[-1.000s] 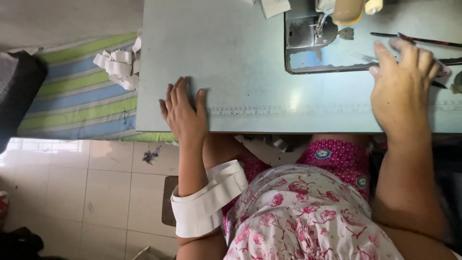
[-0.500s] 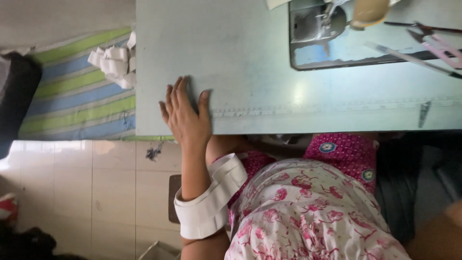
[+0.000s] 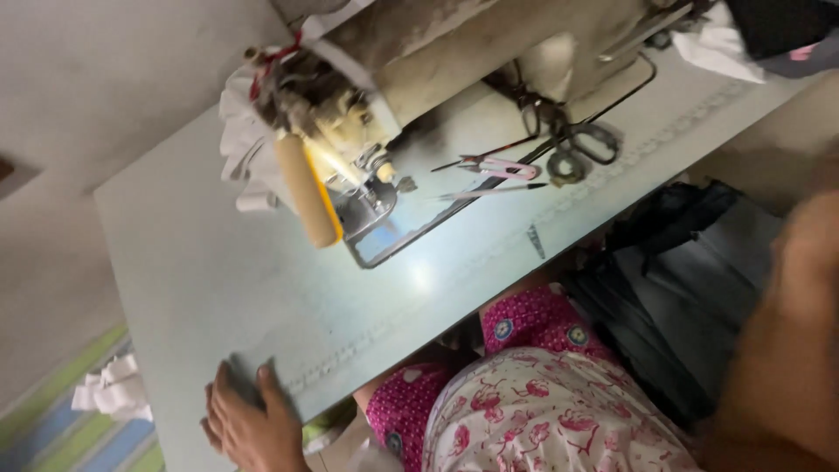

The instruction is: Preparing and aligning white fabric strips on a sewing table before further processing.

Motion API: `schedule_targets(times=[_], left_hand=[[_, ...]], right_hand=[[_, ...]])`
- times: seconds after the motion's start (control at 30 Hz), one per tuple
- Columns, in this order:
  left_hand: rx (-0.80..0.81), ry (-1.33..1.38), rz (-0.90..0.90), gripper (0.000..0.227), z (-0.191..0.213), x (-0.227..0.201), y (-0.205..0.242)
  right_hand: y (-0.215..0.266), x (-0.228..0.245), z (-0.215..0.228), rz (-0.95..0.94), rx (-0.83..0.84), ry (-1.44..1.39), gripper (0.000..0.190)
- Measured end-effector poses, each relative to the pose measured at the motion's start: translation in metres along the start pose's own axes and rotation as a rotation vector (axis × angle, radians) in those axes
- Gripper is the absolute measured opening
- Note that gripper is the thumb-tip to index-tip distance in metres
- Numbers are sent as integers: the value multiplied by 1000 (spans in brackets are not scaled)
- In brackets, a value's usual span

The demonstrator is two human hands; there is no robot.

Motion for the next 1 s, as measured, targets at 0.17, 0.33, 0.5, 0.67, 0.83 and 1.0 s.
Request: schedule_targets(times=[0.17,0.33,0.5,0.67,0.83,1.0], left_hand=[[-267,-52,-184,64,-18,21,0],[-217,2,-179,60,-14,7,-11],[-86,-73,-22,60,-4,9,-7],[-104,31,-88,57,-5,10,-4],[-108,38,-58,53,-5,6,-5],[-99,46,-48,54,-7,10,-4]], right_hand=[[34,21,-92,8,832,-144,34],[74,4,-250,163,1224,117,41],[114,-3,-308,864,928,227,115],[162,-35,-330,871,1211,311,103],[217,-76,-320,817,1342,366,92],[275,-119,-294,751,1434,408,81]])
Point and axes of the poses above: each hand's wrist, its own y-axis away from the middle knuckle, its own z-axis out of the back of the hand, x = y × z, the point moved 3 cm from there along -y, towards the middle knuckle, and after that the axes turned 5 degrees about z, right-handed, at the moved point
